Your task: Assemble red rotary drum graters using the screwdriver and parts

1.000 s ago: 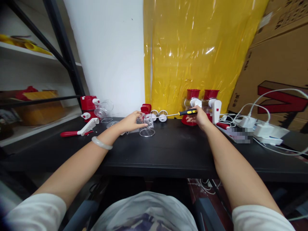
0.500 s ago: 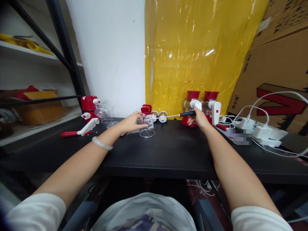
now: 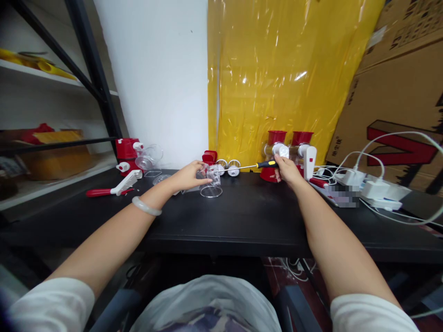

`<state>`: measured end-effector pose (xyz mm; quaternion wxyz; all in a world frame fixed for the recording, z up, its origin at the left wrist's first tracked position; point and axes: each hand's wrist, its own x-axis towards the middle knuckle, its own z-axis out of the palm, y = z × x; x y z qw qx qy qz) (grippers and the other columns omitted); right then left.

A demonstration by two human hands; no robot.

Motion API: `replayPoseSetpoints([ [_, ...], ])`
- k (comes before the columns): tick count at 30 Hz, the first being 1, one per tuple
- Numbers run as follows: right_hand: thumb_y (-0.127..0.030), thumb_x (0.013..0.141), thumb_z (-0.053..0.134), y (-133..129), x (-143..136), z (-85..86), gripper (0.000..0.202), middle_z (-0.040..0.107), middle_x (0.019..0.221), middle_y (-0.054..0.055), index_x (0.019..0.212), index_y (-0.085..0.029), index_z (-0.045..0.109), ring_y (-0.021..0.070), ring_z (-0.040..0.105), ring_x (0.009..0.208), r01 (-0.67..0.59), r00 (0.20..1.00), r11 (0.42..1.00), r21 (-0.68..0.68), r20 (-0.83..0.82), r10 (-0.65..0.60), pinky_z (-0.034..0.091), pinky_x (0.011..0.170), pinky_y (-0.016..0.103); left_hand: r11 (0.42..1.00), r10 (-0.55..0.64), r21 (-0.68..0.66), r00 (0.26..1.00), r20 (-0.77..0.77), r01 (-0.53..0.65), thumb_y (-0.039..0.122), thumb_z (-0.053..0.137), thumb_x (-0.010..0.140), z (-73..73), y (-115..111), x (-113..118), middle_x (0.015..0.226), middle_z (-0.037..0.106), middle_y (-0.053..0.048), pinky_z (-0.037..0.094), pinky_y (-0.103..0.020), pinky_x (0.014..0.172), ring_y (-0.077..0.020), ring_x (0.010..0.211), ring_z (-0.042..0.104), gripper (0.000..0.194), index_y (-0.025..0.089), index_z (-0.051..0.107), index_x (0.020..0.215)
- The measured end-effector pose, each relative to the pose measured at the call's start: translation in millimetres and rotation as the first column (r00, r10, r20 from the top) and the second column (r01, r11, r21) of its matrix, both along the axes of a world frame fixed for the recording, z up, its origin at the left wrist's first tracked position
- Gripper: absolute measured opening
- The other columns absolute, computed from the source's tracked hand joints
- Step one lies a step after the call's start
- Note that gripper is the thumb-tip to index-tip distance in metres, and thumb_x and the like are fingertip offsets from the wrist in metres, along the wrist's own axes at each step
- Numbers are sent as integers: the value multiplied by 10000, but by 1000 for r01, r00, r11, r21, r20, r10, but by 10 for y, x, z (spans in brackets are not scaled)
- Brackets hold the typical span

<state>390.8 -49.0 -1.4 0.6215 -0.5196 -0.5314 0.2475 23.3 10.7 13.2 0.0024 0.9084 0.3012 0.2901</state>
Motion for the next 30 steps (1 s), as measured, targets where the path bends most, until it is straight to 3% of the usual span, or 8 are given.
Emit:
replayPoseSetpoints([
  [4, -409, 822, 431, 10, -31, 30, 172, 569, 497, -19, 836, -248, 488, 172, 541, 373, -47, 989, 994, -96, -142, 33, 443, 397, 286, 1000, -1, -14, 1000, 4, 1, 610, 608, 730, 2, 5, 1, 973, 566, -90, 458, -390, 838, -240, 905, 560, 433, 180, 575, 769],
  [8, -330, 756, 501, -28, -94, 72, 185, 628, 650, -29, 929, -264, 487, 171, 625, 473, -122, 972, 992, -14, -202, 117, 515, 480, 309, 1000, -2, -14, 1000, 2, 2, 610, 610, 728, 6, 10, 1, 988, 573, -93, 453, -392, 859, -247, 936, 559, 435, 178, 584, 775],
  [11, -382, 807, 518, -56, -93, 59, 151, 584, 539, -40, 879, -251, 501, 157, 580, 412, -97, 981, 995, 38, -166, 102, 520, 480, 305, 1000, -10, -2, 1000, -7, 10, 604, 605, 739, 5, 14, -2, 999, 578, -95, 450, -385, 867, -249, 961, 557, 429, 177, 591, 785],
  [16, -577, 847, 494, -33, -26, 9, 379, 368, 305, -79, 668, -244, 463, 102, 313, 239, -21, 1000, 998, 57, 13, 21, 529, 477, 322, 1000, -8, -2, 1000, -13, 8, 604, 605, 741, 3, 20, -4, 995, 581, -99, 450, -388, 860, -255, 969, 557, 428, 178, 602, 784],
  [19, -529, 869, 434, -3, -28, 31, 323, 454, 354, -41, 761, -237, 523, 155, 446, 290, 25, 996, 999, -36, -84, -28, 524, 460, 344, 1000, -3, -7, 1000, -10, 3, 598, 610, 739, 8, 10, -2, 993, 580, -96, 449, -384, 867, -249, 957, 559, 420, 179, 598, 777],
  [23, -343, 834, 429, -17, -86, 91, 148, 613, 571, -20, 930, -258, 504, 194, 629, 467, -109, 970, 991, -72, -226, 90, 524, 488, 331, 1000, -2, -14, 1000, -3, 2, 593, 616, 736, 15, -13, -1, 972, 578, -88, 453, -378, 855, -238, 914, 563, 417, 179, 584, 769],
  [26, -340, 810, 481, -50, -106, 93, 127, 625, 617, -26, 913, -266, 487, 177, 627, 477, -111, 973, 994, -10, -203, 107, 500, 478, 298, 1000, -2, -20, 1000, 7, 2, 598, 614, 735, 12, -13, -2, 963, 577, -84, 454, -374, 844, -235, 902, 566, 420, 180, 586, 774],
  [30, -508, 819, 540, -55, -68, 47, 277, 498, 413, -45, 772, -241, 484, 134, 446, 312, -32, 998, 999, 31, -49, 33, 438, 419, 279, 1000, 8, -19, 1000, 4, -8, 607, 614, 730, 3, 5, -4, 1002, 576, -96, 451, -374, 843, -245, 938, 565, 433, 178, 592, 777],
])
